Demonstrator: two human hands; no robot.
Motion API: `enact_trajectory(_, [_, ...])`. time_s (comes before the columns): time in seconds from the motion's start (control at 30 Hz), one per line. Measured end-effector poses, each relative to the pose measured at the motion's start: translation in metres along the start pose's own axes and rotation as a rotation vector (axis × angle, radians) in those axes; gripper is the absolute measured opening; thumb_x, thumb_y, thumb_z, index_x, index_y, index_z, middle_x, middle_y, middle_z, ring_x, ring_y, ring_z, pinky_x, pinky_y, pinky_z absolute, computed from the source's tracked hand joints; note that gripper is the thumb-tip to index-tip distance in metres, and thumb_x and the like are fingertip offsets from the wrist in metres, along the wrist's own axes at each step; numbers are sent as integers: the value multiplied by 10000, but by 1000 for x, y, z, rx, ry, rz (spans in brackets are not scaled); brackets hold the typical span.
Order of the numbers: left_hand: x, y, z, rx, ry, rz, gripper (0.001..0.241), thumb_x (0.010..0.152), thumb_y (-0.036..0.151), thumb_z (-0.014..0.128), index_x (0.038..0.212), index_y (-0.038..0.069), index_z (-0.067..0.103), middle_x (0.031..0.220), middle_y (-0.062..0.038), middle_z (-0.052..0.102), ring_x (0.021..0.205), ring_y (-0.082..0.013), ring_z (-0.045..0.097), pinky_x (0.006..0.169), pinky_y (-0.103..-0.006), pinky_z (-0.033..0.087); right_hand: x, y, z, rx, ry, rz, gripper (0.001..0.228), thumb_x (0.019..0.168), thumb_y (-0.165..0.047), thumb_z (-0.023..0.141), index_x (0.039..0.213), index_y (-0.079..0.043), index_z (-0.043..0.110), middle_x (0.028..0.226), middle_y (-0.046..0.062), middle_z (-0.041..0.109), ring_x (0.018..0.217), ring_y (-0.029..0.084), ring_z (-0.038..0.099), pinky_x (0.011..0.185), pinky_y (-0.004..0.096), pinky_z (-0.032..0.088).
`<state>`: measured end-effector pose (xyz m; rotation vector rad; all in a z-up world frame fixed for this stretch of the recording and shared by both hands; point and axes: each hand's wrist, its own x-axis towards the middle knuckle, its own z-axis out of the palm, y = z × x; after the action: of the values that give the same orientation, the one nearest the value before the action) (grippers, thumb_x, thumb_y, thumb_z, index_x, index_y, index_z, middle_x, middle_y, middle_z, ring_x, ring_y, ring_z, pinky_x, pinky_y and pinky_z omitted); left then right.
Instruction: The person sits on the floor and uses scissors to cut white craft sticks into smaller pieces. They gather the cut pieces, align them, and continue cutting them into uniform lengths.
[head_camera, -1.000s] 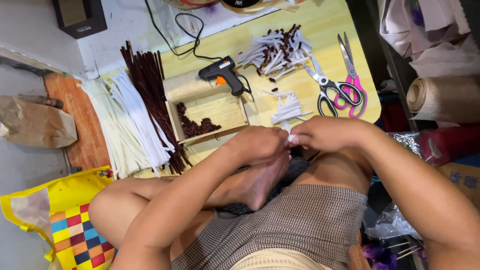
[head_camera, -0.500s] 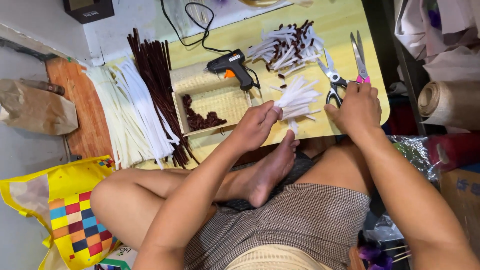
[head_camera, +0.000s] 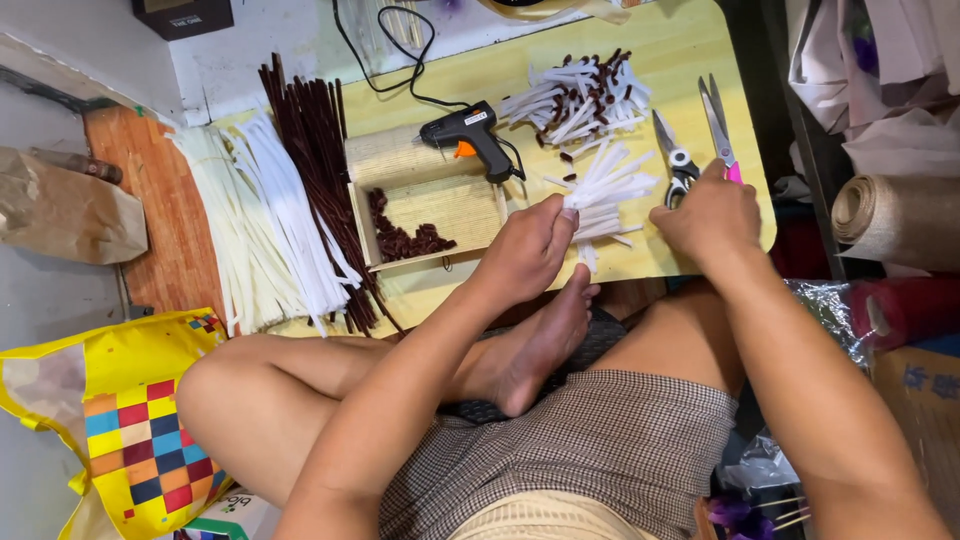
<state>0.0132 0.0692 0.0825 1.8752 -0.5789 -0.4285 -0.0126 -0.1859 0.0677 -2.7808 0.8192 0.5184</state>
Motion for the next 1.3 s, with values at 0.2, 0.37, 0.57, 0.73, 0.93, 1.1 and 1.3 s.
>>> enact_trajectory(0.2, [6, -7, -4, -163, 60, -12, 291, 1053, 227, 392, 889, 79, 582, 680, -161, 581, 698, -292, 579, 703, -482, 520, -82, 18, -71, 261, -38, -70, 868, 761, -366, 784, 1489, 26, 520, 1201, 297, 686, 1201, 504, 593, 981, 610, 466])
enact_trajectory(0.37, [3, 7, 5, -275, 25, -43, 329, 1069, 294, 357, 883, 108, 556, 747, -28, 565, 743, -179, 540, 729, -363, 480, -134, 30, -9, 618, -51, -291, 714, 864, -390, 644, 1388, -12, 341, 1272, 263, 429, 1170, 418, 392, 1011, 508, 296])
enact_trajectory(0.57, [0, 14, 3, -330, 15, -76, 315, 1051, 273, 367, 864, 116, 567, 663, -34, 505, 648, -182, 517, 631, -370, 501, -133, 59, 70, 1632, -418, -382, 790, 866, -193, 377, 1607, 47, 248, 1385, 274, 515, 1258, 343, 550, 1116, 456, 382])
enact_trajectory(0.73, [4, 10, 4, -355, 29, -111, 333, 1050, 269, 345, 866, 108, 571, 666, -25, 484, 610, -165, 503, 590, -334, 470, -150, 42, 55, 2167, -744, -450, 823, 868, -270, 386, 1593, 82, 219, 1386, 292, 569, 1246, 380, 622, 1066, 468, 448])
enact_trajectory(0.93, [-2, 17, 6, -345, -12, -129, 318, 1036, 272, 366, 862, 108, 576, 666, -24, 473, 600, -163, 486, 586, -326, 462, -149, 47, 77, 2258, -841, -602, 891, 951, -214, 660, 1598, 54, 109, 1443, 330, 509, 1295, 412, 583, 1081, 510, 452])
enact_trajectory(1.1, [-4, 6, 10, -323, -26, -138, 310, 1039, 293, 382, 871, 123, 580, 666, -25, 496, 617, -174, 500, 607, -347, 478, -153, 38, 70, 2217, -830, -546, 864, 930, -198, 696, 1568, 89, 189, 1390, 328, 566, 1224, 397, 642, 1027, 514, 517])
enact_trajectory(1.3, [-2, -4, 11, -307, -27, -116, 315, 1037, 277, 381, 863, 111, 585, 675, -42, 521, 677, -208, 523, 666, -378, 501, -154, 32, 88, 1761, -559, -530, 1357, 459, -269, 1018, 1569, 35, 298, 1062, 173, 556, 973, 244, 636, 819, 236, 536])
